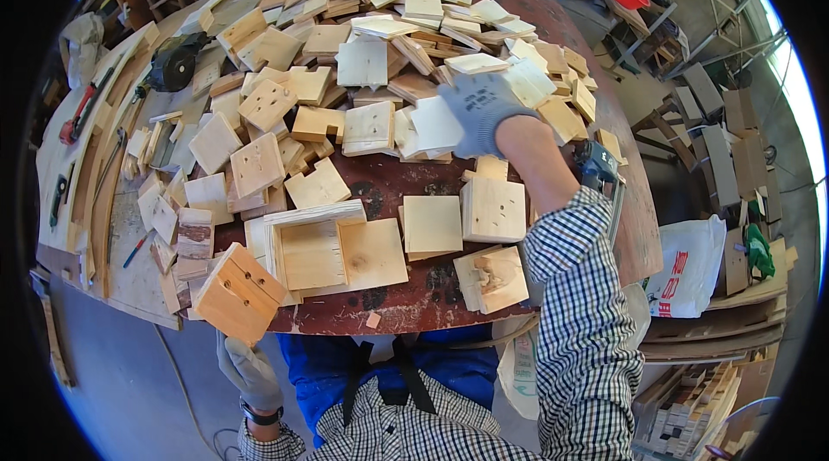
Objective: The person assembles small wooden boxes by hand, picking up pre-cut wooden pieces from a pile, fitting them together, and stacking the completed boxes. The person uses a sanding block to smooth the edges of the assembled boxes before stacking them.
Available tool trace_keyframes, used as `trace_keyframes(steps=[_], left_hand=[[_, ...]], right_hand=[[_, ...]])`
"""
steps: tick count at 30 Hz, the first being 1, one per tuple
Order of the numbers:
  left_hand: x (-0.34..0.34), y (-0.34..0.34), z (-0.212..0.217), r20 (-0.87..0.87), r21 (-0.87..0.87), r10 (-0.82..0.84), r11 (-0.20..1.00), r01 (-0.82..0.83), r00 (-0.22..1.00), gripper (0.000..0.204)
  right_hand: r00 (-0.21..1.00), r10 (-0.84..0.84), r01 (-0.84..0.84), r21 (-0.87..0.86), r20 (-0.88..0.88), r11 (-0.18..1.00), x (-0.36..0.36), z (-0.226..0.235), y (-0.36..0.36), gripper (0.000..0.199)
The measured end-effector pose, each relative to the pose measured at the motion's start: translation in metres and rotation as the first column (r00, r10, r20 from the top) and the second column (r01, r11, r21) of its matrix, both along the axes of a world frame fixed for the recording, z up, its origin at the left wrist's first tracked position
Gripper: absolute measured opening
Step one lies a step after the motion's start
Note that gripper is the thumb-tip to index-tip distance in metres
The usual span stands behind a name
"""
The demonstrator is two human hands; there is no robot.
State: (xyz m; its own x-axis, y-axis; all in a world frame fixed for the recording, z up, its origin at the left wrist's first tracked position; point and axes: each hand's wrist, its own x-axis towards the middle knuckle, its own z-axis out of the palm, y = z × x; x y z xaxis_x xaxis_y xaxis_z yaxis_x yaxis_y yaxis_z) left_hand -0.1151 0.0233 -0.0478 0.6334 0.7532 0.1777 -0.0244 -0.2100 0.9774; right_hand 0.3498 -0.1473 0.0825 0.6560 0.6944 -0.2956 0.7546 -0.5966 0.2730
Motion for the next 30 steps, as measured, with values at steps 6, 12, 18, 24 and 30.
trace_keyframes(steps=[6,12,18,24,30], left_hand=[[-0.014,0.004,-0.017,-0.048,-0.034,0.114,0.993,-0.116,0.992,0.065],[0.0,0.006,-0.015,-0.099,0.068,0.147,0.988,-0.14,0.984,0.063],[-0.003,-0.002,0.006,-0.071,0.008,0.167,0.986,-0.167,0.983,0.059],[-0.017,-0.016,0.014,-0.132,0.147,0.212,0.97,-0.192,0.968,0.059],[-0.056,-0.014,-0.04,-0.12,0.294,0.105,0.954,-0.065,0.987,0.049]], right_hand=[[0.992,-0.012,0.017,-0.034,0.124,0.999,0.004,0.001,-0.012,0.08],[1.0,-0.007,-0.001,0.419,0.017,0.908,-0.007,0.004,0.057,0.074],[0.929,-0.37,0.331,0.397,0.023,0.856,-0.015,-0.037,0.162,0.094],[0.913,-0.408,0.348,0.495,0.014,0.796,-0.004,-0.05,0.191,0.084],[0.945,-0.279,0.32,0.641,-0.168,0.698,-0.032,0.006,0.121,0.094]])
